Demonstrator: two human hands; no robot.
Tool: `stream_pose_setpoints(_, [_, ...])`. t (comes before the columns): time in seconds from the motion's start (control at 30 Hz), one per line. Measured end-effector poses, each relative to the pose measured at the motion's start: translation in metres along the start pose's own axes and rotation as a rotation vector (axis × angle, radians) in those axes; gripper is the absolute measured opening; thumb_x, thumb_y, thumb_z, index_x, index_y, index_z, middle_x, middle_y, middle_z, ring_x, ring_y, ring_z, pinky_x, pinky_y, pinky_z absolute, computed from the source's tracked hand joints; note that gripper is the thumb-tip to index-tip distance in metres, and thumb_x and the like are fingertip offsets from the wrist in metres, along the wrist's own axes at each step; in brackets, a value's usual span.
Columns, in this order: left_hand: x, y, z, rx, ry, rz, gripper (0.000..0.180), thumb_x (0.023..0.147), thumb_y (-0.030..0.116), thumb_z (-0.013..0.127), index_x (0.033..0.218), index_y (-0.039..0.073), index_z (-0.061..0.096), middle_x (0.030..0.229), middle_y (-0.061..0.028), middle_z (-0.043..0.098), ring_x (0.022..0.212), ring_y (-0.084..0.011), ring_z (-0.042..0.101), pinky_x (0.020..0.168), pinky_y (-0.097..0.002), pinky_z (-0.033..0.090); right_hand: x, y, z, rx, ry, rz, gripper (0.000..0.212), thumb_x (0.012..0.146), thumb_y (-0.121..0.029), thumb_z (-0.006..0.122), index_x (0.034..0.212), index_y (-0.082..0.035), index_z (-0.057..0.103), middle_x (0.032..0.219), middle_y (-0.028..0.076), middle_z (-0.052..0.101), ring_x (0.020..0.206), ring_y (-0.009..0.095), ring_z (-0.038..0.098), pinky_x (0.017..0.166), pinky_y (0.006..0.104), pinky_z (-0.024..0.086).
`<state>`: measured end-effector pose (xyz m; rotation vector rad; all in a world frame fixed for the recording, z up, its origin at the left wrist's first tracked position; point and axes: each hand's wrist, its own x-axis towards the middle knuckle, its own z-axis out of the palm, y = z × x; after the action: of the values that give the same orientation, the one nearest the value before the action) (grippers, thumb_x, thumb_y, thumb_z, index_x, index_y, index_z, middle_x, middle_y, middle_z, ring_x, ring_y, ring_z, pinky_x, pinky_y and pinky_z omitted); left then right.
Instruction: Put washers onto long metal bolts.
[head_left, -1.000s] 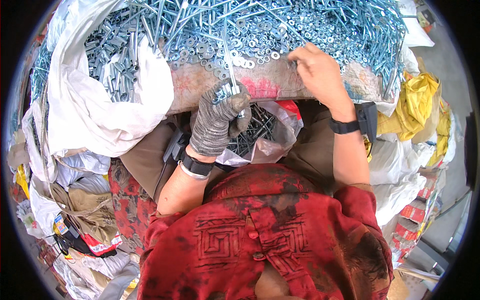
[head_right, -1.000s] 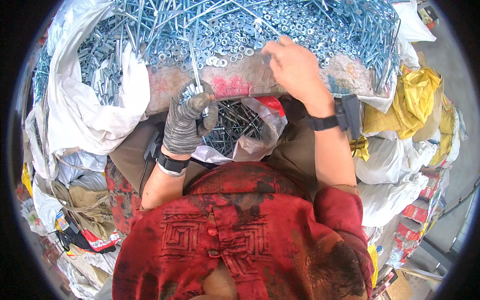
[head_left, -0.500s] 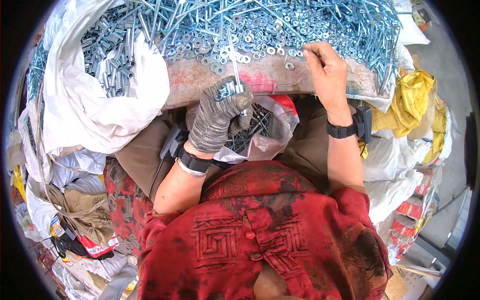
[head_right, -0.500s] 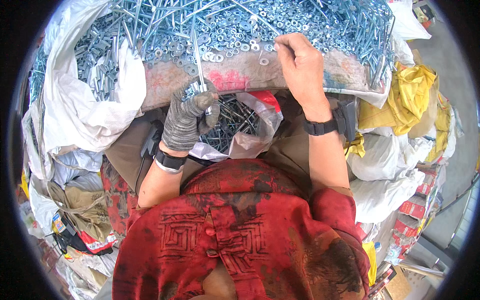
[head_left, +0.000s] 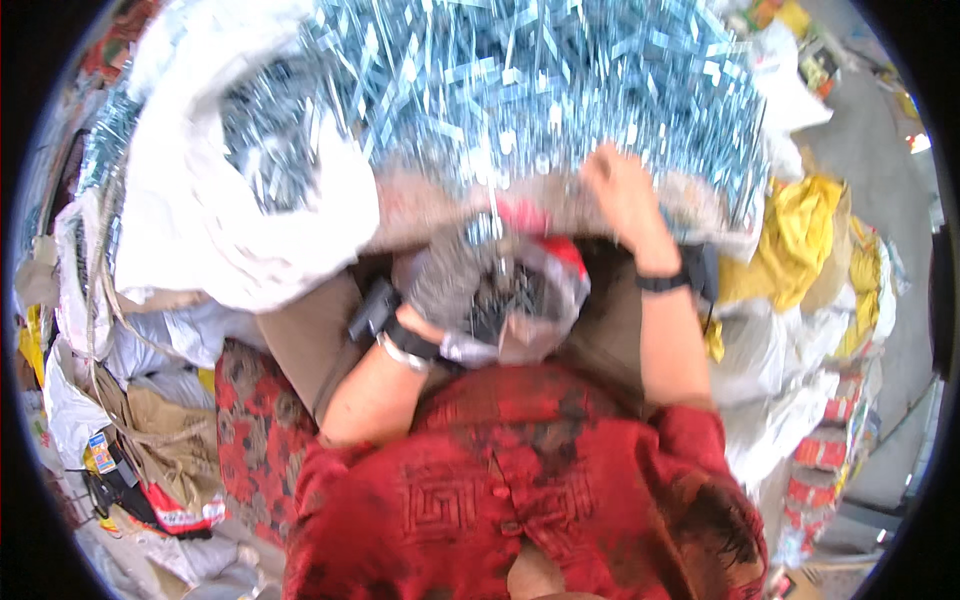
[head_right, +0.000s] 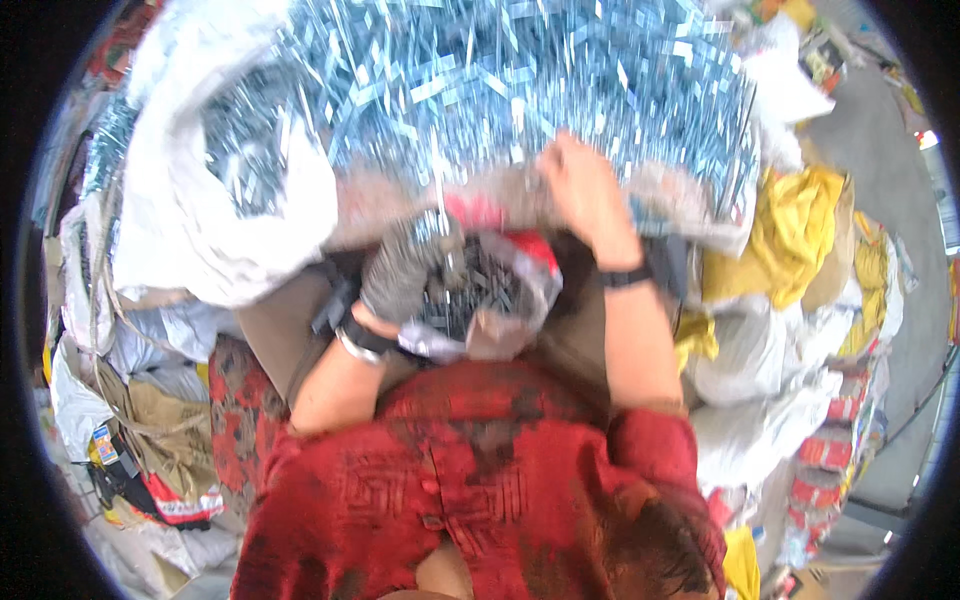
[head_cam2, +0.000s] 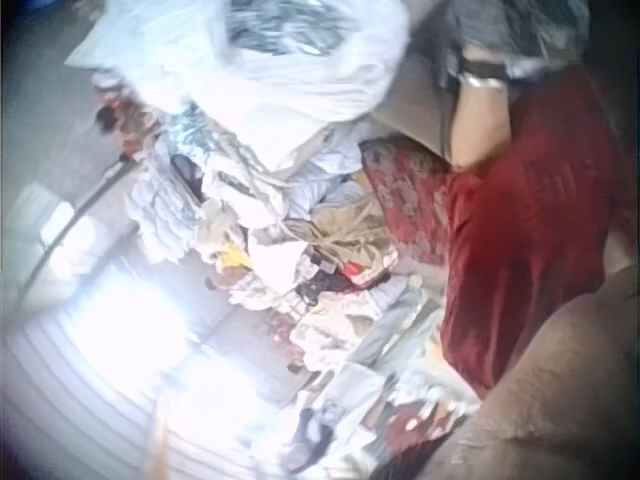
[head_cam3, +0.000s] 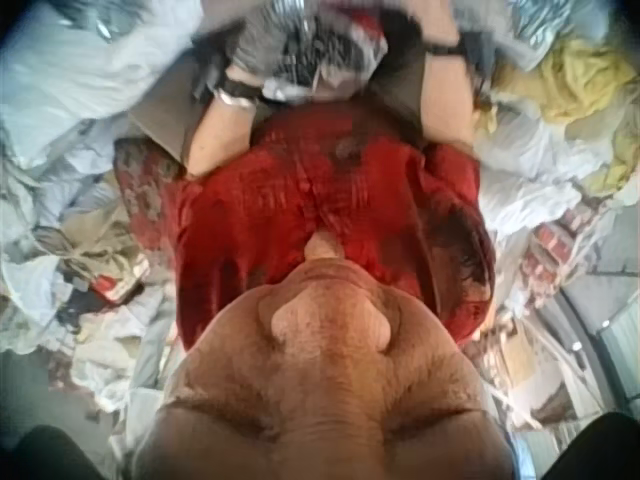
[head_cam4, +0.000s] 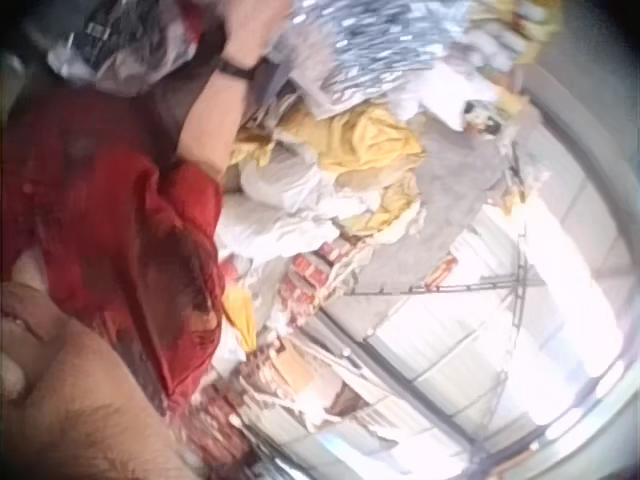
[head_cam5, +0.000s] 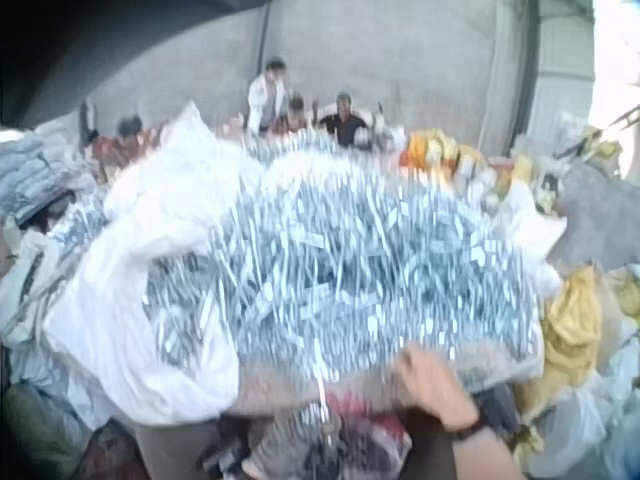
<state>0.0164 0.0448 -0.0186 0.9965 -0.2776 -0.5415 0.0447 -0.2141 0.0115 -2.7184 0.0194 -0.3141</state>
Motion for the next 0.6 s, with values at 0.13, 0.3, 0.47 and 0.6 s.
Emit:
stream_pose_setpoints(0.13, [-0.001, -0.003, -0.006, 0.055, 0.022, -0.026, 0.026, 0.088, 0.034, 0.073, 0.084, 0.011, 0.062, 0.061, 0.0035, 0.057, 0.050, -0.0047, 0.049, 0.042, -0.0203, 0.032, -0.018, -0.018, 0.017, -0.125, -0.017, -0.146, 0.022, 0.083, -0.019, 0.071, 0.091, -0.002, 0.060, 0.090, 0.021, 0.066, 0.087, 0.043, 0.064, 0.074, 0.0502, 0.050])
stream_pose_setpoints(0.3, [-0.009, -0.007, -0.015, 0.055, 0.024, 0.001, 0.024, 0.086, 0.025, 0.076, 0.089, 0.007, 0.062, 0.065, 0.0014, 0.059, 0.053, -0.0058, 0.052, 0.045, -0.0205, 0.038, -0.028, -0.043, 0.012, -0.312, -0.044, -0.145, 0.021, 0.083, -0.016, 0.068, 0.092, -0.002, 0.056, 0.088, 0.022, 0.066, 0.081, 0.041, 0.065, 0.069, 0.0495, 0.050])
stream_pose_setpoints(0.47, [0.002, -0.018, -0.025, 0.875, 0.055, 0.272, 0.030, 0.083, 0.026, 0.075, 0.096, 0.000, 0.068, 0.073, -0.0100, 0.068, 0.062, -0.0221, 0.065, 0.060, -0.0365, 0.051, -0.027, -0.037, 0.012, -0.351, 0.137, -0.388, 0.015, 0.087, -0.012, 0.066, 0.092, 0.000, 0.058, 0.081, 0.018, 0.067, 0.068, 0.030, 0.068, 0.055, 0.0408, 0.053])
stream_pose_setpoints(0.6, [-0.005, -0.007, -0.006, 1.381, 0.012, 0.128, 0.037, 0.084, 0.039, 0.071, 0.100, 0.006, 0.069, 0.090, -0.0177, 0.071, 0.081, -0.0366, 0.068, 0.067, -0.0436, 0.053, -0.043, -0.052, -0.030, 0.896, -0.128, 0.170, 0.010, 0.093, -0.008, 0.063, 0.090, 0.001, 0.062, 0.070, 0.006, 0.063, 0.057, 0.013, 0.062, 0.047, 0.0278, 0.051])
